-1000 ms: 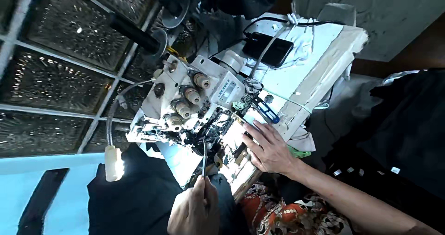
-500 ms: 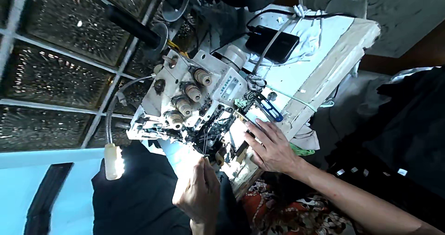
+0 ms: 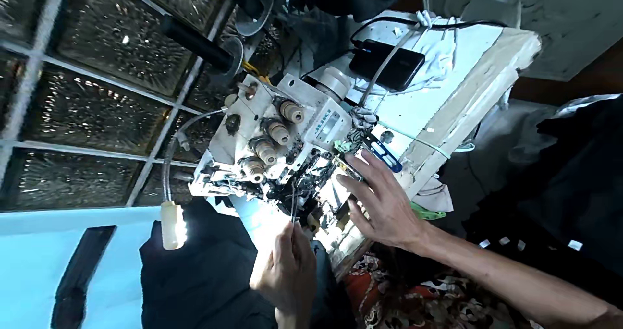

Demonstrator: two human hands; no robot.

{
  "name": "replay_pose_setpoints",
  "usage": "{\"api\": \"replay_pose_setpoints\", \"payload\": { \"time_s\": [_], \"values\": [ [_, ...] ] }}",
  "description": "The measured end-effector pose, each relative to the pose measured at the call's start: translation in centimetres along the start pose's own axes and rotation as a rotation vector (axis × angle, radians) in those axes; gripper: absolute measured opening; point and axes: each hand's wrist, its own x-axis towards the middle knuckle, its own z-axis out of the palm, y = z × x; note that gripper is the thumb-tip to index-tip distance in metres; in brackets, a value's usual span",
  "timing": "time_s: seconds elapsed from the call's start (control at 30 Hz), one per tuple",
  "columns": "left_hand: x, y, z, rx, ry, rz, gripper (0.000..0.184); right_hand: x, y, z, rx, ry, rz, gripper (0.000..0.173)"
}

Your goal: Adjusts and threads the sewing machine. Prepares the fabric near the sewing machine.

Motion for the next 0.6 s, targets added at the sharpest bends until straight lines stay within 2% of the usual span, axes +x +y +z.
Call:
{"api": "replay_pose_setpoints", "payload": {
  "time_s": [0.1,0.17,0.23,0.33,0.37,0.4,0.43,0.47,0.6],
  "values": [
    [-0.2,-0.1,0.6,0.038,-0.010,0.024,0.025,8.0,-3.2,-1.0,0.170,0.093,-0.171,0.028],
    [-0.2,0.1,0.4,0.074,-0.008,0.022,0.024,13.2,-6.5,-0.7,0.245,-0.008,-0.264,0.033],
    [-0.2,0.2,0.1,0.087,-0.009,0.016,0.023,16.9,-9.3,3.5,0.269,-0.076,-0.395,0.035],
    [0.0,0.7,-0.7,0.080,-0.063,-0.024,0.020,17.7,-9.6,14.3,0.388,-0.103,-0.566,0.030],
    [0.1,1.1,-1.0,0.069,-0.080,-0.054,0.019,17.4,-9.2,14.1,0.396,-0.156,-0.565,0.026],
    [0.2,1.5,-1.3,0.062,-0.095,-0.084,0.017,18.6,-9.5,8.8,0.272,-0.627,-0.474,0.025],
    [0.1,1.6,-1.5,0.051,-0.090,-0.099,0.017,19.7,-9.6,6.0,0.214,-0.874,-0.405,0.025],
    [-0.1,1.4,-1.6,0.029,-0.070,-0.096,0.017,20.0,-9.3,4.6,0.211,-0.946,-0.366,0.023],
    [-1.5,-0.4,-1.7,-0.121,0.022,-0.021,0.022,20.1,-5.9,2.0,0.249,-0.890,-0.358,0.020]
  ]
}}
